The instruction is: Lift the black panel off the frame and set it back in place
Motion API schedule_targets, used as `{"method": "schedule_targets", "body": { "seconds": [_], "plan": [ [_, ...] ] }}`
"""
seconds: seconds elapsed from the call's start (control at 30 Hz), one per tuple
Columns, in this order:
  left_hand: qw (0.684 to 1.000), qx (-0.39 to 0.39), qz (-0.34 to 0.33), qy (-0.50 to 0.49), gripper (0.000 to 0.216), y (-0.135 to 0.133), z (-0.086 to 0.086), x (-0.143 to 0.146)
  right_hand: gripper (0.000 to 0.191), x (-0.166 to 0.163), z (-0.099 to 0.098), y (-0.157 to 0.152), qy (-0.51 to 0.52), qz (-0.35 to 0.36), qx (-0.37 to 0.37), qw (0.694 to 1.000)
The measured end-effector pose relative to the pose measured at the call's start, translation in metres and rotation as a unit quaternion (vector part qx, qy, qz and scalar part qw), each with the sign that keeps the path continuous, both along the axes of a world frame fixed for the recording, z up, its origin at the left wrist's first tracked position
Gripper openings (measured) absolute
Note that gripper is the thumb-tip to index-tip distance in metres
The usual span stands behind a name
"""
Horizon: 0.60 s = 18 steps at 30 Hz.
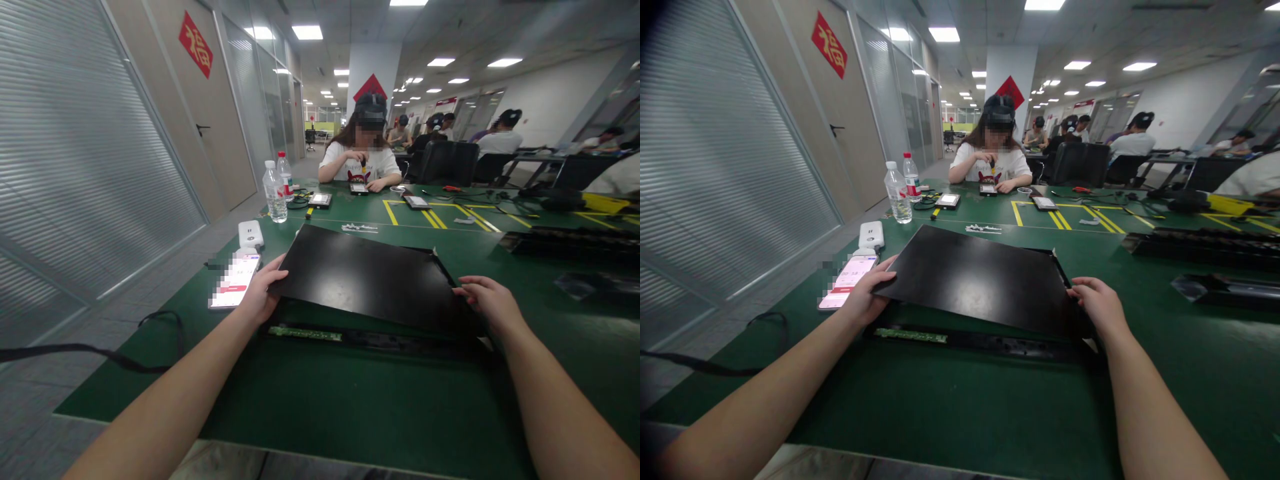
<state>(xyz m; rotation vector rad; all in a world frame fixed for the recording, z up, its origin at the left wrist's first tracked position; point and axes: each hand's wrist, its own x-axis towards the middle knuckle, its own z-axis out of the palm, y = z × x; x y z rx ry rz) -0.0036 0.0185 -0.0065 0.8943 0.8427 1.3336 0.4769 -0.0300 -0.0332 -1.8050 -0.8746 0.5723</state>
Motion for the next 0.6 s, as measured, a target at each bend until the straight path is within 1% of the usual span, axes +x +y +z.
{"method": "schedule_targets", "body": {
  "seconds": [0.13,0.2,0.3,0.47,0.6],
  "plan": [
    [1.0,-0.003,-0.002,-0.005,0.066,0.001,-0.001,0.0,0.028,-0.001,0.001,-0.001,-0.094,-0.003,-0.042,0.995],
    [1.0,-0.005,-0.003,-0.004,0.071,0.001,-0.002,0.0,0.026,-0.003,0.004,-0.001,-0.122,-0.011,-0.056,0.991],
    [1.0,-0.007,-0.005,0.003,0.072,0.0,-0.001,0.0,0.022,-0.008,0.008,-0.003,-0.139,-0.019,-0.065,0.988],
    [1.0,-0.004,-0.005,0.006,0.062,-0.001,0.002,0.0,0.016,-0.013,0.014,-0.005,-0.151,-0.019,-0.074,0.986],
    [1.0,-0.002,-0.003,0.009,0.061,-0.002,0.003,0.001,0.013,-0.013,0.015,-0.005,-0.166,-0.016,-0.069,0.984]
  ]
}}
